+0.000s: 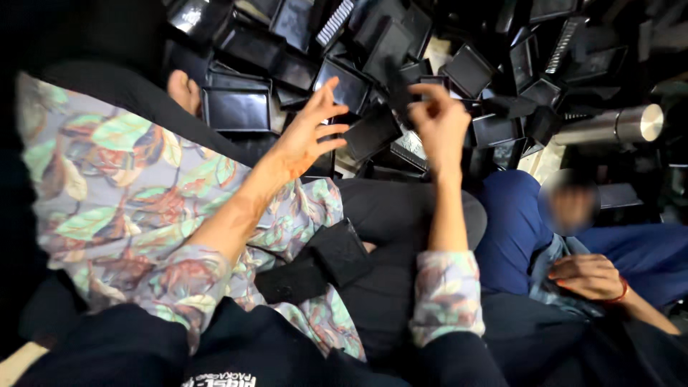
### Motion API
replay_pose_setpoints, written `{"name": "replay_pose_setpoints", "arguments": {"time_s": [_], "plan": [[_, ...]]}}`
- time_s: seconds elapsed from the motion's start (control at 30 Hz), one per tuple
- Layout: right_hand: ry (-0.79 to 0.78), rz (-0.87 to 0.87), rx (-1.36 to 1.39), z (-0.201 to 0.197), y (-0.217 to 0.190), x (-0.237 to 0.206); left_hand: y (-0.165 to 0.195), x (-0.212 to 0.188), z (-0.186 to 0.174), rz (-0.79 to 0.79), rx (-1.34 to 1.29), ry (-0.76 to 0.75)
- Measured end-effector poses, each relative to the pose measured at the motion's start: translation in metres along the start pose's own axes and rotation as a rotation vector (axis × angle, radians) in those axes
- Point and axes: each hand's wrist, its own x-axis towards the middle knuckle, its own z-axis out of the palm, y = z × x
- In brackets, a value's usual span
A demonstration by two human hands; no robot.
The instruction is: The person sits on the floor and repeatedly picks up small black plastic trays from a large pile, opens them, and places them into a black bag. The task involves continuous sorting and bagging of the trays.
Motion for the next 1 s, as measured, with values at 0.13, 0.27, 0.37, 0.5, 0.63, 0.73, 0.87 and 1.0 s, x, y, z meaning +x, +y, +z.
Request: {"name": "replay_pose_setpoints", "arguments": {"time_s": [0.13,0.27,0.37,0.5,0.63,0.73,0.87,1.0], "plan": [[-0.453,-0.316,0.333,-0.013,-0.041,0.0,0.002,0.001,0.006,-0.041,-0.385,-0.058],[0.007,-0.391,-0.426,-0.033,0.04,0.08,-0.004,0.002,0.006,0.05,-0.384,-0.098],[0.208,-0.446,-0.822,-0.031,0.134,0.125,-0.007,0.005,0.007,0.051,-0.269,-0.066],[0.198,-0.145,-0.66,-0.016,0.169,0.133,-0.007,0.005,0.009,0.08,-0.242,-0.025],[0.278,-0.456,-0.156,-0.004,0.08,0.088,-0.003,0.004,0.006,0.124,-0.285,0.032],[-0.054,0.056,0.591,0.013,-0.008,0.033,-0.003,0.005,0.002,0.132,-0.372,0.088],[-0.161,0.218,0.859,0.049,-0.062,-0.027,-0.009,0.003,-0.001,0.128,-0.522,-0.051],[0.011,-0.012,0.518,0.072,-0.059,-0.049,-0.02,0.0,0.003,0.142,-0.449,0.002]]}}
